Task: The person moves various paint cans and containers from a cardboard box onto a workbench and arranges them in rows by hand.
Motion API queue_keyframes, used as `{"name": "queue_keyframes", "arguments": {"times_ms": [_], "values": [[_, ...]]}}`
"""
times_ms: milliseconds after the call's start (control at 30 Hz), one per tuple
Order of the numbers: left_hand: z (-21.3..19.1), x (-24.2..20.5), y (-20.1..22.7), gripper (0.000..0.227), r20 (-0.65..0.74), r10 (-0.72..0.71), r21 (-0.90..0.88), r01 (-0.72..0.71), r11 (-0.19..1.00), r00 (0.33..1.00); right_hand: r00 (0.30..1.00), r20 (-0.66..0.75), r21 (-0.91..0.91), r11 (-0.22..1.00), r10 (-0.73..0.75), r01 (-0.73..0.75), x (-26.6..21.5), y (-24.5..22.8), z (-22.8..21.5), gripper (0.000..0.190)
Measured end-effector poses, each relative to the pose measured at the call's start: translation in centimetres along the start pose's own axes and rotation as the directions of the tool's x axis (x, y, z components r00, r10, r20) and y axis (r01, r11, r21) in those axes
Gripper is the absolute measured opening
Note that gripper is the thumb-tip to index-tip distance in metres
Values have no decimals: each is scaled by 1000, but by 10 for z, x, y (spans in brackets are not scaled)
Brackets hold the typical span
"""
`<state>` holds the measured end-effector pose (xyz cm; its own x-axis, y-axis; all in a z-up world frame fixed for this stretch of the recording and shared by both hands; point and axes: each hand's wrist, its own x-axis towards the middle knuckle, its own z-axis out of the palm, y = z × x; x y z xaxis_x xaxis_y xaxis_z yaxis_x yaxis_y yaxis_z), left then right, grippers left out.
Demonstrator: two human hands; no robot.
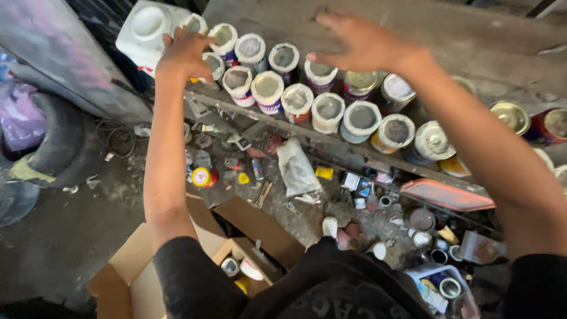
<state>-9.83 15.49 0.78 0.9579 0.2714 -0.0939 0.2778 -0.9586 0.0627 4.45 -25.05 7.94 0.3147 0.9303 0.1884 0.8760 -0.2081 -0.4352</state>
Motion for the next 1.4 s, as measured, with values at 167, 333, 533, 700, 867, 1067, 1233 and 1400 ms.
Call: {"name": "queue_keyframes", "arguments": {"times_ms": [167, 333, 533, 700, 867, 1067, 1233, 1400], "values": [[-10, -16, 13, 134, -3, -84, -13, 84, 996, 996, 998, 21, -21, 998, 58, -58, -10, -7, -8, 73], [3, -11, 19, 140, -1, -70, 32, 70, 997, 998, 994, -66, -2, 996, -86, 86, -10, 4, 7, 75], [11, -6, 5, 131, -11, -48, 28, 49, 998, 999, 990, -77, -9, 993, -117, 117, -14, 13, 11, 73], [7, -10, 10, 130, 14, -79, -18, 80, 997, 997, 995, -59, 17, 997, -80, 81, -23, 12, 2, 67], [-2, -24, 18, 125, 37, -87, -30, 88, 996, 996, 997, -71, 11, 999, -30, 31, -35, 12, -5, 68], [-11, -31, 28, 120, 65, -104, 16, 103, 995, 992, 997, -75, 10, 999, -36, 37, -41, 12, -8, 66], [-23, -39, 15, 131, 160, -158, -103, 176, 979, 974, 981, -128, -12, 989, -149, 149, -40, 9, -7, 64], [26, -8, -97, 98, -63, -120, -175, 107, 979, 991, 954, -136, -2, 963, -268, 271, -4, -12, 6, 61]]}}
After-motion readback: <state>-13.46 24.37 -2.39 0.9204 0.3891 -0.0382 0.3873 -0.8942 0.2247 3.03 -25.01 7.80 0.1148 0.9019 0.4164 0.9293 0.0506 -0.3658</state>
